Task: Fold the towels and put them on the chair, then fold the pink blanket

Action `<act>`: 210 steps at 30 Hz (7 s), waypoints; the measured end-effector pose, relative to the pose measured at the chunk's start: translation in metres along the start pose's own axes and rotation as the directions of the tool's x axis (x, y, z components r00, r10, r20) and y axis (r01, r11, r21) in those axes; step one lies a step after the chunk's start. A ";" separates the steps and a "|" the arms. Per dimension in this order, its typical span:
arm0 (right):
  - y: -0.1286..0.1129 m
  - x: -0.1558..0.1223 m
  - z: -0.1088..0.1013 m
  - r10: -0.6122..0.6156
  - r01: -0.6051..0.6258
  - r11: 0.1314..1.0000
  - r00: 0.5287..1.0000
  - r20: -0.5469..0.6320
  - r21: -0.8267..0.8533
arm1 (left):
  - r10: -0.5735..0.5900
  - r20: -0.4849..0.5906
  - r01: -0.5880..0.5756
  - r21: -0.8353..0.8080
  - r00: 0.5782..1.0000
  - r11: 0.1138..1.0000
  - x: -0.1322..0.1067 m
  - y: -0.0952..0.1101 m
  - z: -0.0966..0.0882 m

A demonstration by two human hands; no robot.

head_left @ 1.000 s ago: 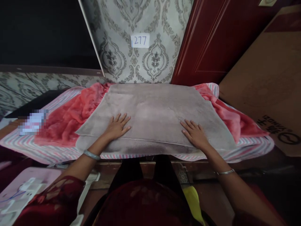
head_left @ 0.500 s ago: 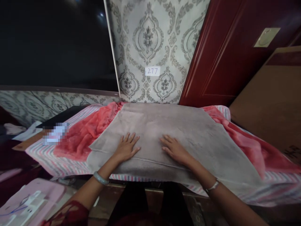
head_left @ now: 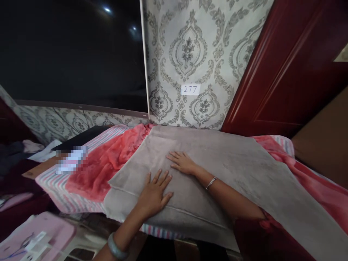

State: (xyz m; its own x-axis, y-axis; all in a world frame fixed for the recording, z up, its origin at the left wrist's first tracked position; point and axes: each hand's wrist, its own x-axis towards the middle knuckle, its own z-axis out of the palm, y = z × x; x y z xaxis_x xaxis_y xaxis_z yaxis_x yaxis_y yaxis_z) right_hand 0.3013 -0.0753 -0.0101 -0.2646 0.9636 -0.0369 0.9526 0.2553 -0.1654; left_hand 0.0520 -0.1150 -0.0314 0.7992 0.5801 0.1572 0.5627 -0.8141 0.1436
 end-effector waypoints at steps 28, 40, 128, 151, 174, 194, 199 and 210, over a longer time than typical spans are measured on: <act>-0.007 0.160 -0.004 -0.032 0.032 0.999 0.999 -0.019 -0.023 | -0.158 -0.054 0.153 -0.091 0.986 0.984 -0.012 0.000 0.021; -0.020 0.204 -0.005 0.081 -0.082 0.997 0.997 -0.005 -0.018 | -0.165 -0.037 0.160 -0.118 0.986 0.980 -0.011 -0.002 0.026; 0.195 -0.329 0.010 0.745 -0.728 0.666 0.636 -0.201 0.162 | 0.346 -0.031 -0.346 -0.004 0.938 0.938 0.295 0.166 0.048; 0.046 -0.430 0.052 0.577 -0.602 0.798 0.748 -0.328 0.032 | 0.720 0.198 -0.705 -0.152 0.665 0.693 0.114 0.156 0.019; 0.044 -0.426 0.075 0.569 -0.631 0.776 0.697 -0.436 0.003 | 0.710 0.072 -0.711 -0.019 0.700 0.703 0.092 0.180 0.034; 0.054 -0.442 0.105 0.382 -0.594 0.803 0.571 -0.726 -0.044 | 0.762 0.086 -0.765 0.133 0.642 0.630 0.081 0.179 0.046; 0.048 -0.444 0.104 0.274 -0.523 0.848 0.569 -0.775 -0.084 | 0.760 0.046 -0.761 0.057 0.649 0.646 0.068 0.172 0.049; 0.058 -0.382 0.037 0.512 -0.687 0.726 0.547 -0.662 -0.007 | 0.414 0.070 -0.416 0.011 0.908 0.909 0.090 0.127 -0.003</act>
State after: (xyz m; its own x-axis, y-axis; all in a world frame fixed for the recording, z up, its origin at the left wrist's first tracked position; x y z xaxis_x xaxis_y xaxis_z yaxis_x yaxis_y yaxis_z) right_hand 0.4517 -0.4316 -0.0422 0.4420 0.7101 0.5481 0.8748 -0.4764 -0.0882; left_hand 0.1951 -0.1664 0.0038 0.9731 0.1877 0.1339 0.1819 -0.9818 0.0549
